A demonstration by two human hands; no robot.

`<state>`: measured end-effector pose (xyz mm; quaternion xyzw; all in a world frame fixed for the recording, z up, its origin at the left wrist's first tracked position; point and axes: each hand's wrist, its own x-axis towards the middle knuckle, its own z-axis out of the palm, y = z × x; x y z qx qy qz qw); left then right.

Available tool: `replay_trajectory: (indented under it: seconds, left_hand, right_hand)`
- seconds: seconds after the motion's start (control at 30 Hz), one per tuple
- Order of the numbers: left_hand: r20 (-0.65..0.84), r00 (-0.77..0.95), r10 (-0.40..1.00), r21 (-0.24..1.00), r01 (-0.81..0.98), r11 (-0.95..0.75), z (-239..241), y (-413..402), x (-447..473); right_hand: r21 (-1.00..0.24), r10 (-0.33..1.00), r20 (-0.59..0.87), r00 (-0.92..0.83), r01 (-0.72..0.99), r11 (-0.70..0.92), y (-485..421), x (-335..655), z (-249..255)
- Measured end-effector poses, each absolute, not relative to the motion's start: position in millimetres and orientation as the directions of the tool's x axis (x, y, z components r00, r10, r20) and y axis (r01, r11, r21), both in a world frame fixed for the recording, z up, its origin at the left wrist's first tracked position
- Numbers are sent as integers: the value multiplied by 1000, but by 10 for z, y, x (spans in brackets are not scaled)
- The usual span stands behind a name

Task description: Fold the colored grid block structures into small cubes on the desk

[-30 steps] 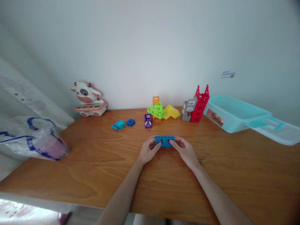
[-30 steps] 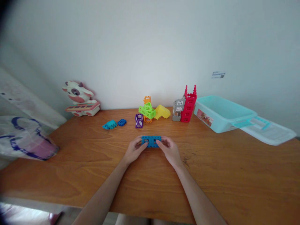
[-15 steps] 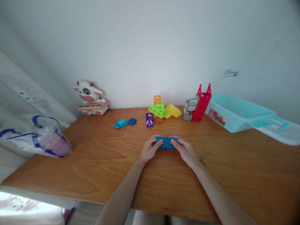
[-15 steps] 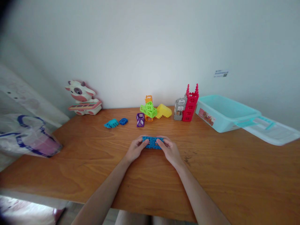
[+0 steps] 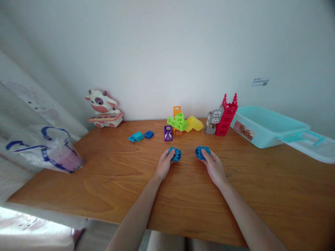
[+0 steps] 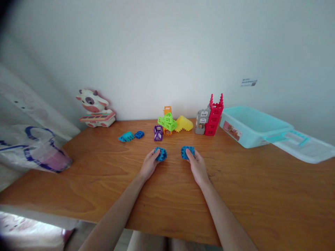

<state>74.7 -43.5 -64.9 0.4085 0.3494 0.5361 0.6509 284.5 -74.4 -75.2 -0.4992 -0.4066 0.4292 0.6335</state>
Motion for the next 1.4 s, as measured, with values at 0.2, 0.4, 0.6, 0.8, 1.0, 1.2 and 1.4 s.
replay_trajectory:
  seconds: [0.2, 0.4, 0.6, 0.8, 1.0, 1.2, 1.4]
  left_hand:
    - [-56, 168, 984, 914, -388, 118, -612, -446, 741]
    - [58, 212, 976, 998, -25, -54, -600, -533, 711]
    - [74, 274, 959, 995, -86, -53, -566, -578, 724]
    - [204, 331, 921, 978, -20, -209, -589, -582, 721]
    - [172, 396, 902, 982, -147, -122, -714, -574, 738]
    - [155, 393, 906, 970, -235, -64, -728, -555, 743]
    - [206, 509, 836, 975, -176, -133, -651, -588, 693]
  right_hand:
    - [-813, 876, 441, 196, 501, 297, -833, 2833, -667]
    - [-707, 882, 465, 78, 632, 317, -833, 2820, -691]
    - [-672, 814, 543, 207, 689, 272, -813, 2855, -749]
    - [-653, 844, 512, 157, 710, 264, -826, 2863, -717]
    - [-718, 894, 430, 127, 649, 253, -861, 2811, -719]
    - [-653, 810, 587, -14, 583, 483, -965, 2789, -575]
    - [-638, 839, 503, -206, 567, 522, -1063, 2748, -529]
